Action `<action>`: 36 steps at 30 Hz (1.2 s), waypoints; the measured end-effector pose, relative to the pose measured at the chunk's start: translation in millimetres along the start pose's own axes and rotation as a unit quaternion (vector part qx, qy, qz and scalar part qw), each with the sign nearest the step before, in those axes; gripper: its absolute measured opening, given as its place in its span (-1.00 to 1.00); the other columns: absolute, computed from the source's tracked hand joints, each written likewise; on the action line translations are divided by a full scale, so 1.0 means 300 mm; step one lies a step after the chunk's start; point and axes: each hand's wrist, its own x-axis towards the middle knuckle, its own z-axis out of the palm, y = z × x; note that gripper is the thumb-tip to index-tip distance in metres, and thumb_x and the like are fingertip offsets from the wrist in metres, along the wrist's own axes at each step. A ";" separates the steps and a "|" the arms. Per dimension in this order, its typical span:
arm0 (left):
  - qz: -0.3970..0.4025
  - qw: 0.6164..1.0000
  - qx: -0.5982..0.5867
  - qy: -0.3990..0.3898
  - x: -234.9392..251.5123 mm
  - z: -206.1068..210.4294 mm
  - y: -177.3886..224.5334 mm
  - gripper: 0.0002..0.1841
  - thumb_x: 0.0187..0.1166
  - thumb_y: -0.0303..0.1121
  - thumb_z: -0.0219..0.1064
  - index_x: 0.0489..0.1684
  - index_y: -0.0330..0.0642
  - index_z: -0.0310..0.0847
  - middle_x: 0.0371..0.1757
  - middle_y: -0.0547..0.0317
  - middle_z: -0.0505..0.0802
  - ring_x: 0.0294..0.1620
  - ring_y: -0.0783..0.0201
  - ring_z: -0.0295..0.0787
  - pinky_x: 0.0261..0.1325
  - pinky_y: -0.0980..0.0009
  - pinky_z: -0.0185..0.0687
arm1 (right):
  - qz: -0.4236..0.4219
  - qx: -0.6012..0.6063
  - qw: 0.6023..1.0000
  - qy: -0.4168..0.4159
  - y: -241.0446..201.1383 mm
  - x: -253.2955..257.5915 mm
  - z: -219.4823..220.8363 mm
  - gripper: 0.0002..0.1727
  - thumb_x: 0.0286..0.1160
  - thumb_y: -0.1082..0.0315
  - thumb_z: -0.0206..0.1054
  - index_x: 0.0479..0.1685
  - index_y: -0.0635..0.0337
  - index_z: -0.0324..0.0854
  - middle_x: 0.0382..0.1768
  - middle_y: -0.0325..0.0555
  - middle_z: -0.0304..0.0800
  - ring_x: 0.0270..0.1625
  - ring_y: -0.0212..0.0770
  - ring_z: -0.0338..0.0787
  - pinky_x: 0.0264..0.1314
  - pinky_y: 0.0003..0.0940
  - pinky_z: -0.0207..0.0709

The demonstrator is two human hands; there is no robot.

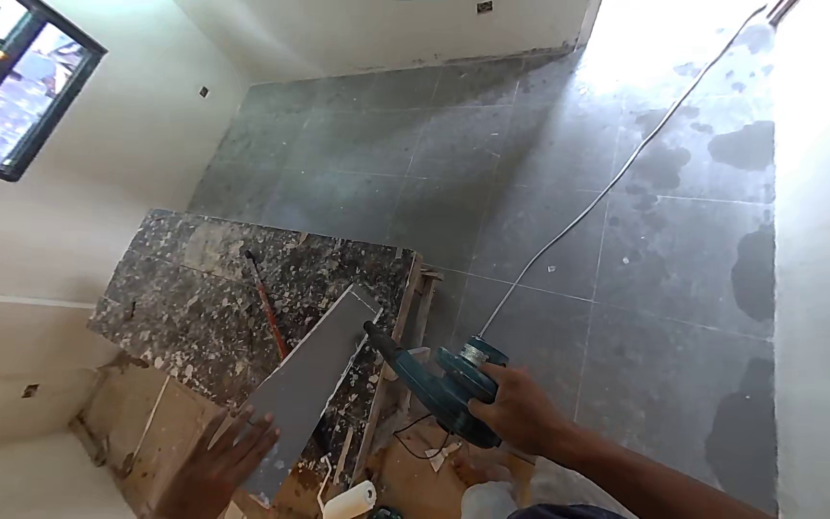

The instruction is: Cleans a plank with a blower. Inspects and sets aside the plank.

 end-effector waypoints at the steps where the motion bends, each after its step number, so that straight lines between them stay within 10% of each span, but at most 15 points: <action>1: -0.009 1.000 -0.007 -0.009 -0.012 0.008 0.023 -0.40 0.57 -0.61 0.22 0.55 0.25 0.63 0.64 0.30 0.64 0.75 -0.05 0.37 0.67 -0.32 0.19 | -0.001 -0.001 1.000 -0.001 0.006 -0.014 -0.004 -0.64 0.23 -0.04 0.45 -0.07 -0.07 0.72 -0.31 -0.27 0.83 -0.21 -0.30 0.85 -0.12 -0.13 0.74; 17: -0.099 0.993 -0.060 -0.017 -0.189 0.270 0.261 -0.34 0.35 -0.70 0.40 0.46 0.18 0.71 0.60 0.22 0.68 0.75 -0.13 0.37 0.70 -0.23 0.30 | -0.183 0.060 0.971 -0.143 -0.095 -0.315 -0.128 -0.66 0.31 0.22 0.57 -0.13 0.34 0.74 -0.36 0.06 0.85 -0.32 -0.16 0.85 -0.22 -0.09 0.73; 36: -0.217 0.936 -0.277 -0.014 -0.087 0.147 0.163 -0.17 0.18 -0.80 0.33 0.57 0.12 0.61 0.60 0.16 0.68 0.69 -0.02 0.49 0.70 -0.02 0.42 | -0.169 -0.055 0.982 0.070 0.023 -0.214 -0.050 -0.66 0.15 0.03 0.55 -0.20 0.04 0.77 -0.44 -0.24 0.83 -0.41 -0.32 0.81 -0.40 -0.19 0.72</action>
